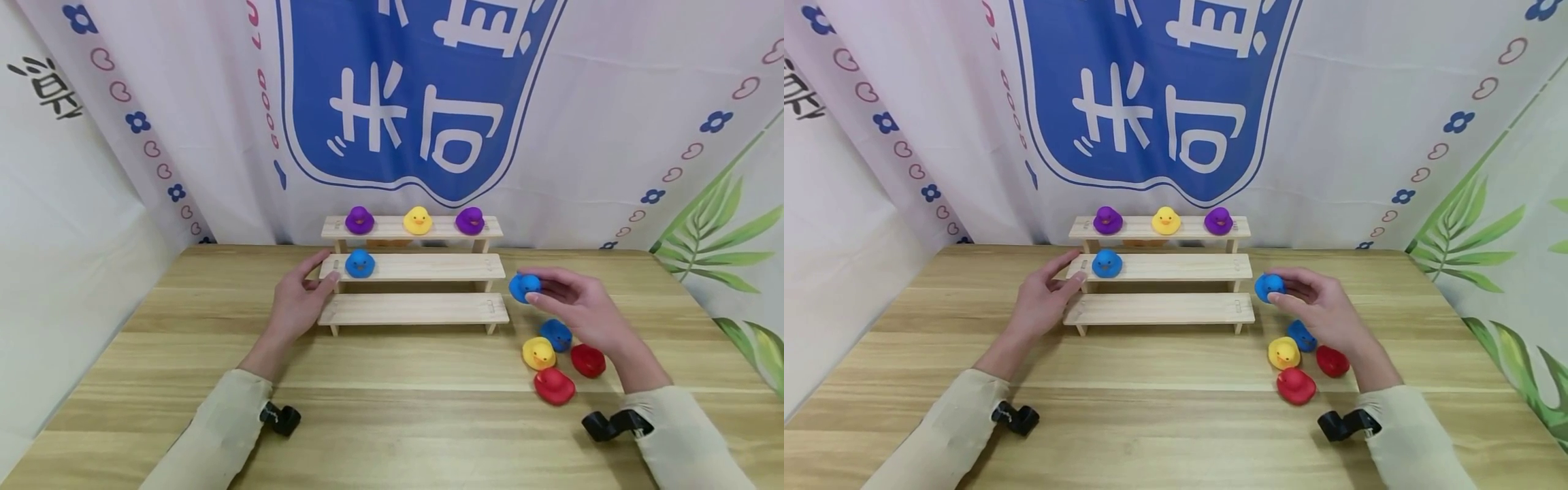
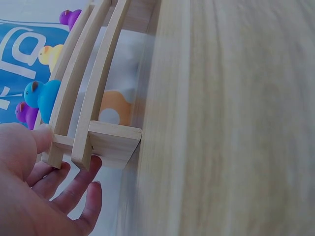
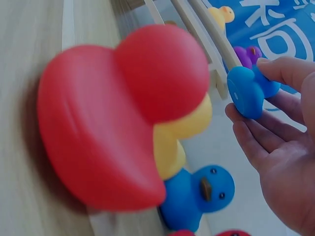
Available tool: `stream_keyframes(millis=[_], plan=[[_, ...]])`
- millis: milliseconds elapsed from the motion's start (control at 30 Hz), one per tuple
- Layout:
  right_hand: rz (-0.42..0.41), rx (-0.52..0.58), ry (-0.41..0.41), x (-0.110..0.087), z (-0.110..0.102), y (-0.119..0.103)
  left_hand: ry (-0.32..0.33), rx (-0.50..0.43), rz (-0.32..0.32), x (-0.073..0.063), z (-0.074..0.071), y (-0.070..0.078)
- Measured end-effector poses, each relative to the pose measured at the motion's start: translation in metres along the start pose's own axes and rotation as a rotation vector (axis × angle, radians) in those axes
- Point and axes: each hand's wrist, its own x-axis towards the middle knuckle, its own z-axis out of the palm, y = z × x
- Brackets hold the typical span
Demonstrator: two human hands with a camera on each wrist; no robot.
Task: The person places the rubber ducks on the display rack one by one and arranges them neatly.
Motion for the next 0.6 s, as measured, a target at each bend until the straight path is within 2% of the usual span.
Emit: stream_keyframes(millis=[300,600], plan=[[-0.036,0.023,0.004,0.007,0.012,-0.008,-0.001,0.003,0.000,0.001,0.001,0.000],[-0.048,-0.001,0.058,0.015,0.018,-0.016,0.001,0.004,0.002,0.001,0.001,-0.002]])
